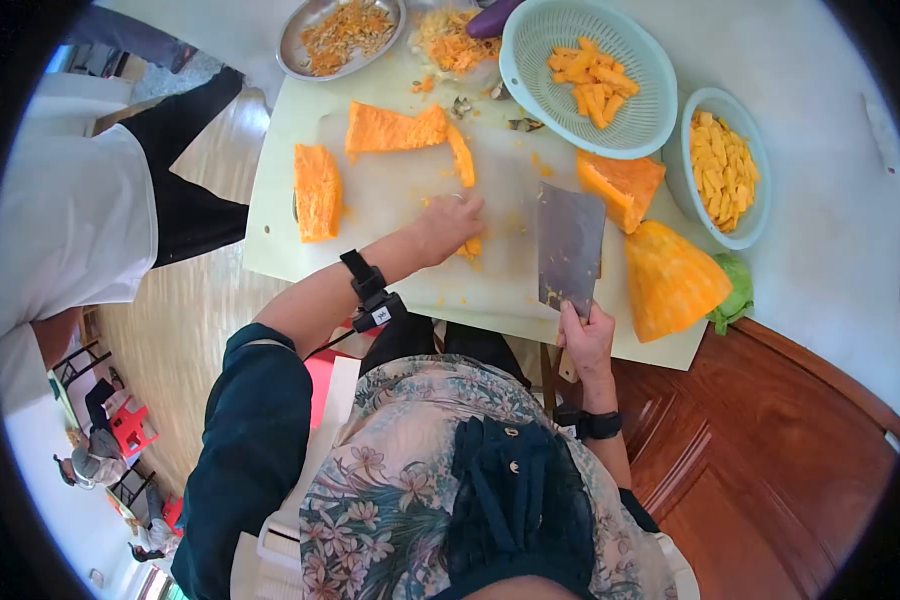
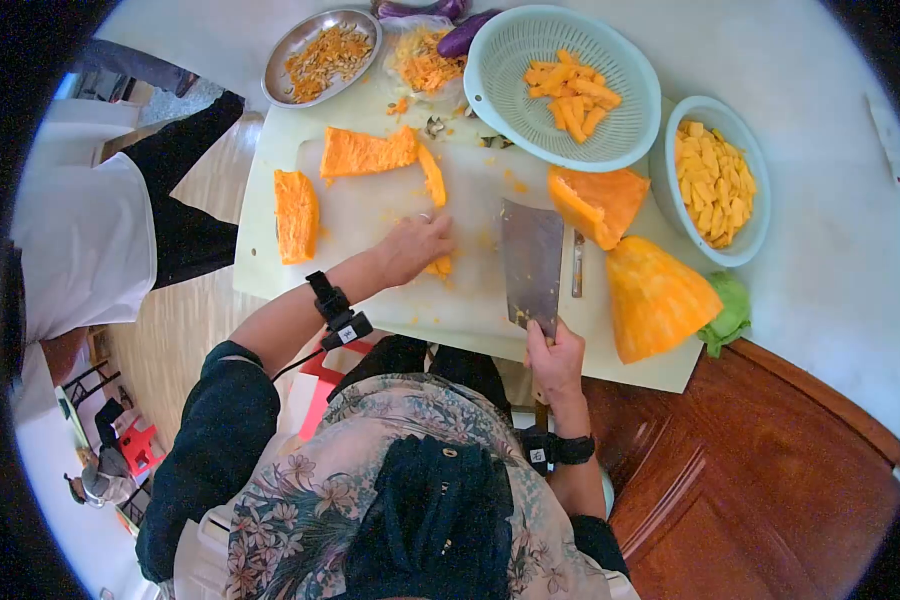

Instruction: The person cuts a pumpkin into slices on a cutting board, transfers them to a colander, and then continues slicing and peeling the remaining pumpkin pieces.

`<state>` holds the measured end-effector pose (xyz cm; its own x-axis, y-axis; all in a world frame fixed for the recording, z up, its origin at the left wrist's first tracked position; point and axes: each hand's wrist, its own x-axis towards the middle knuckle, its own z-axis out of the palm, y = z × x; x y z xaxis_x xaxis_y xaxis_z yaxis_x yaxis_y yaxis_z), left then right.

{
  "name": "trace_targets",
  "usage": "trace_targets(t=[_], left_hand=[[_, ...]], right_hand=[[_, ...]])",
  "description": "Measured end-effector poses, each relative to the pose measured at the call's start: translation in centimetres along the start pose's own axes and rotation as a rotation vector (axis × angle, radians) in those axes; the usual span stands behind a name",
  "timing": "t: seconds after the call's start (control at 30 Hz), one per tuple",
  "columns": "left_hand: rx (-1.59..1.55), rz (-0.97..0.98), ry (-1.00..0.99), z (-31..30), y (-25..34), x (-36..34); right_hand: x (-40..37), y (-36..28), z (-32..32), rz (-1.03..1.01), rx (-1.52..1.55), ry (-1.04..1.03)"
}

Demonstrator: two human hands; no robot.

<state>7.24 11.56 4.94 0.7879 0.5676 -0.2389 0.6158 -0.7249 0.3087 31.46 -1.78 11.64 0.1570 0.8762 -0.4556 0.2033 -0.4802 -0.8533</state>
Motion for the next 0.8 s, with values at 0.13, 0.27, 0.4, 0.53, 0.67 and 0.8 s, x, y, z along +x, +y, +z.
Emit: trace_targets(t=[0.13,0.27,0.4,0.53,0.67,0.8], left_hand=[[-0.171,-0.13,0.133,-0.9,-1.6,-0.8],[-1.504,-0.517,0.035,-2.5,-1.9,-1.9],[-2.202,-0.353,0.282,-2.7,-0.8,-2.1],[-2.27,-0.254,0.324,-2.6,-0.1,-2.0],[-2.297,-0.229,0.336,-3.0,0.4,-1.4],[-2.107,-0.268,0.309,-5.9,-0.4,1.1]], right_hand=[[-0.8,0.9,-0.4,0.031,0.062,0.067],[-1.1,1.3,-0.6,0.061,0.111,0.07],[-0.8,1.7,-0.2,0.099,0.161,0.069],[-0.3,1.7,-0.1,0.103,0.117,0.042],[0.4,2.7,-0.2,0.083,-0.033,0.019],[1.1,5.5,-0.4,-0.126,-0.248,0.054]])
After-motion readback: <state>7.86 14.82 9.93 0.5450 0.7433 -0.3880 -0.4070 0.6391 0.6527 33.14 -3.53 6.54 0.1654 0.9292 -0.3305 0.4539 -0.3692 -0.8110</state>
